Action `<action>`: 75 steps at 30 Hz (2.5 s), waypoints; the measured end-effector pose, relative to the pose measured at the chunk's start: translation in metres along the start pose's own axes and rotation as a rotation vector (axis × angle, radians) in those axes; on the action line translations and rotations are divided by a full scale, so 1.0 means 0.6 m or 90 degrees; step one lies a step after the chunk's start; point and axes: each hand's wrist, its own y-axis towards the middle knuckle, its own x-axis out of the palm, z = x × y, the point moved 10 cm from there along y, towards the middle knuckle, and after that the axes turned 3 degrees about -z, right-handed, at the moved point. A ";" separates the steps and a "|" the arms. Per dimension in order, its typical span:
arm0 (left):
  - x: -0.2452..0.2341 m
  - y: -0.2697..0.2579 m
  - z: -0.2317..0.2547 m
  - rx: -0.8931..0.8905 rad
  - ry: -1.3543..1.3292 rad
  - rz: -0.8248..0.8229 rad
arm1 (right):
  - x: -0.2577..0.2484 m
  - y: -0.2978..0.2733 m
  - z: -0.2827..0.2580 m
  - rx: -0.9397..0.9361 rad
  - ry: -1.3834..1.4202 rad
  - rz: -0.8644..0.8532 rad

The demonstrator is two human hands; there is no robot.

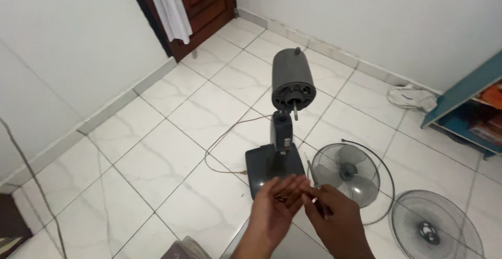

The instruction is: The person uses a screwdriver to remove screws from the motor housing and stand of a disassembled standing fan. They manipulate the motor and stand components to access fasteners, then proceed to unscrew parts of the motor assembly.

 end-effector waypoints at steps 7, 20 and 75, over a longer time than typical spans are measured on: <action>0.001 -0.003 0.014 -0.033 -0.003 0.083 | -0.036 -0.002 -0.006 0.011 -0.013 0.050; 0.008 0.015 -0.010 -0.077 0.022 0.047 | -0.066 -0.022 0.026 0.072 -0.018 0.100; 0.090 0.375 0.528 -0.185 0.440 -0.086 | 0.004 0.226 -0.141 0.258 0.249 0.518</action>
